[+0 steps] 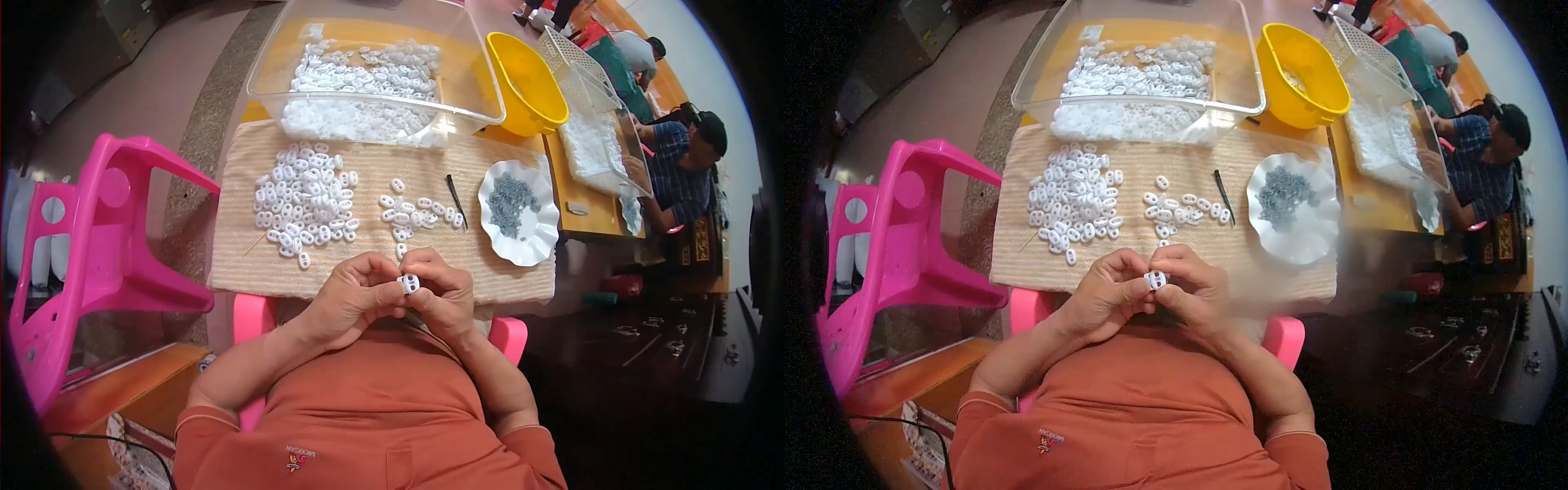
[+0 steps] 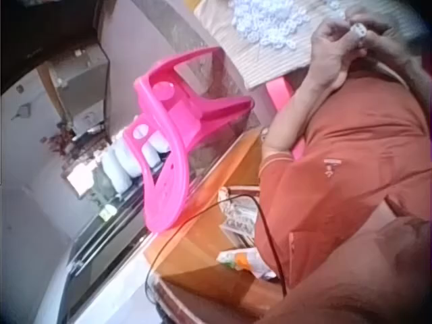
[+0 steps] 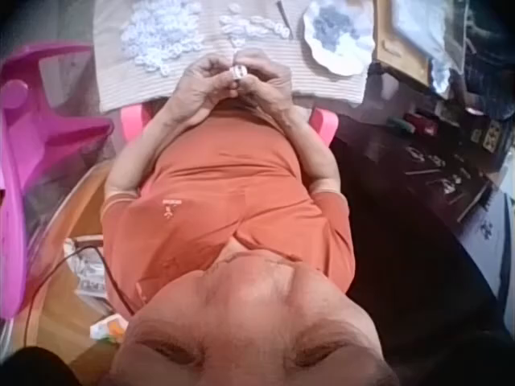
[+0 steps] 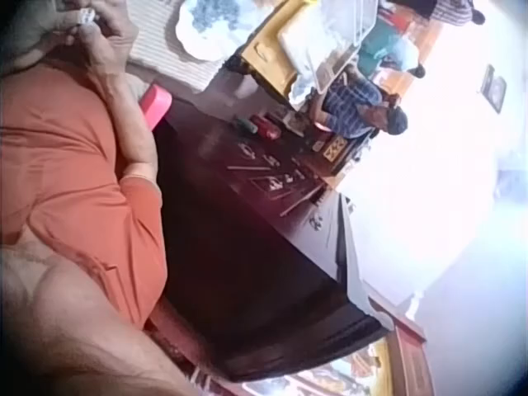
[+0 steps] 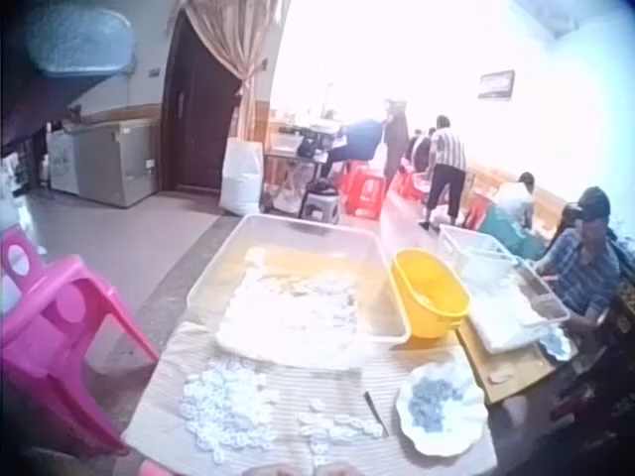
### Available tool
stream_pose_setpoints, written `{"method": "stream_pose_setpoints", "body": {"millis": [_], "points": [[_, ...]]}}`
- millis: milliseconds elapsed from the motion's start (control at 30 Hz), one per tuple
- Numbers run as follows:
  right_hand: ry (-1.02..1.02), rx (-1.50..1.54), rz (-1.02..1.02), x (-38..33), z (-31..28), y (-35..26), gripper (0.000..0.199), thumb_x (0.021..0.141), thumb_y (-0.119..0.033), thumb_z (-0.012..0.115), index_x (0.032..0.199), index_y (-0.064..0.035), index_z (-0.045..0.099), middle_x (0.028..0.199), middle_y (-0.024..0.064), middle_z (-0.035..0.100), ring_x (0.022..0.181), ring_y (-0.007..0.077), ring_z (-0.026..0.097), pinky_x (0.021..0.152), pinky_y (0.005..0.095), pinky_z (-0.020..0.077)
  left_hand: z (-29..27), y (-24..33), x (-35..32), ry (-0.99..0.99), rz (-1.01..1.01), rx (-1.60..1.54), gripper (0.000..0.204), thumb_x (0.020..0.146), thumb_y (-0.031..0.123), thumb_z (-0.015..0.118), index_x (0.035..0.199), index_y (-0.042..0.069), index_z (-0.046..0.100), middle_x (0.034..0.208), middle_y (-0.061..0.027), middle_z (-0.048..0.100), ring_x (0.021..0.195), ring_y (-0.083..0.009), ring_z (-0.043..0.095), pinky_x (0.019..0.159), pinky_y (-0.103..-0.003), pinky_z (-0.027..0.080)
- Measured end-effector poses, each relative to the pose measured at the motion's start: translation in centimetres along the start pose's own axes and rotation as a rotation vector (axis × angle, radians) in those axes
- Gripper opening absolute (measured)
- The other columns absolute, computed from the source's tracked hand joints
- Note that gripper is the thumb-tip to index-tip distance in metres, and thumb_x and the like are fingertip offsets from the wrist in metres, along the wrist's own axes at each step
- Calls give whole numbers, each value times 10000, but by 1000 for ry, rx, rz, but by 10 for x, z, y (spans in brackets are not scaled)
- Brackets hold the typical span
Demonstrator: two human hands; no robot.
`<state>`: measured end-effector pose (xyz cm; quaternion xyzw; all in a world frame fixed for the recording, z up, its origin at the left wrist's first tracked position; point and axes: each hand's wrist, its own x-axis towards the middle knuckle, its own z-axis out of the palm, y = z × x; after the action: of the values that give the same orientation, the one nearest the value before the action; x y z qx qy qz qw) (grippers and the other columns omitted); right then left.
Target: Assembling small white plastic components by inserting metal pins or smaller parts into them manually and using a small probe tool.
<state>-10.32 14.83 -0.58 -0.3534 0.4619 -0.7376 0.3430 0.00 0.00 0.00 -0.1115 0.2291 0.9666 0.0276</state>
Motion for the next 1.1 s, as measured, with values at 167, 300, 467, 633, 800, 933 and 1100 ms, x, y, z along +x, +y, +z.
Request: {"method": "stream_pose_setpoints", "body": {"millis": [167, 300, 467, 633, 800, 933, 1100], "points": [[99, 123, 84, 1, 9, -13, 324, 830, -123, 721, 1122, -6, 643, 1098, 118, 540, 914, 145, 554, 780, 246, 463, 2, 2, 0, -65, 1, -21, 133, 855, 7, 658, 957, 52, 585, 934, -76, 663, 827, -139, 649, 688, -247, 553], [76, 15, 58, 1, 8, -17, 326, 833, -130, 720, 1119, 4, 641, 1084, 120, 553, 890, 139, 547, 762, 242, 452, 4, 5, -2, -56, -35, -18, 141, 846, 7, 670, 949, 52, 584, 937, -84, 661, 812, -133, 641, 677, -243, 547], [-54, -167, 1, 0, -2, -16, 271, 874, -35, 637, 1142, -4, 604, 1124, 124, 519, 922, 172, 560, 795, 279, 477, 6, 6, -3, -75, -63, -14, 144, 838, 7, 679, 923, 57, 574, 924, -80, 657, 812, -133, 640, 683, -241, 548], [-54, -240, -39, 0, -4, -14, 263, 872, -95, 660, 1114, 0, 622, 1079, 120, 558, 896, 163, 560, 775, 271, 469, 1, 2, -2, -62, -63, -15, 167, 825, 11, 693, 911, 63, 559, 903, -71, 654, 795, -143, 651, 680, -254, 567], [-61, -284, -39, 0, -3, -16, 268, 874, -132, 667, 1105, -1, 629, 1050, 114, 575, 891, 165, 569, 763, 273, 474, 0, 0, -2, -61, -47, 13, 180, 817, 15, 701, 906, 71, 554, 884, -75, 656, 762, -156, 661, 664, -267, 583], [-34, -214, -17, 0, 2, -19, 312, 823, -138, 726, 1081, 19, 648, 1039, 131, 588, 876, 160, 569, 742, 255, 463, -2, -3, -1, -84, -24, 19, 158, 830, 10, 684, 899, 70, 555, 867, -75, 654, 748, -161, 662, 650, -273, 580], [77, -18, 71, -1, 4, -11, 306, 829, -114, 717, 1093, 17, 639, 1073, 140, 571, 902, 169, 570, 766, 265, 470, 0, -1, 3, -60, -13, 21, 121, 854, 17, 660, 926, 49, 568, 877, -84, 656, 749, -167, 663, 661, -268, 574]]}}
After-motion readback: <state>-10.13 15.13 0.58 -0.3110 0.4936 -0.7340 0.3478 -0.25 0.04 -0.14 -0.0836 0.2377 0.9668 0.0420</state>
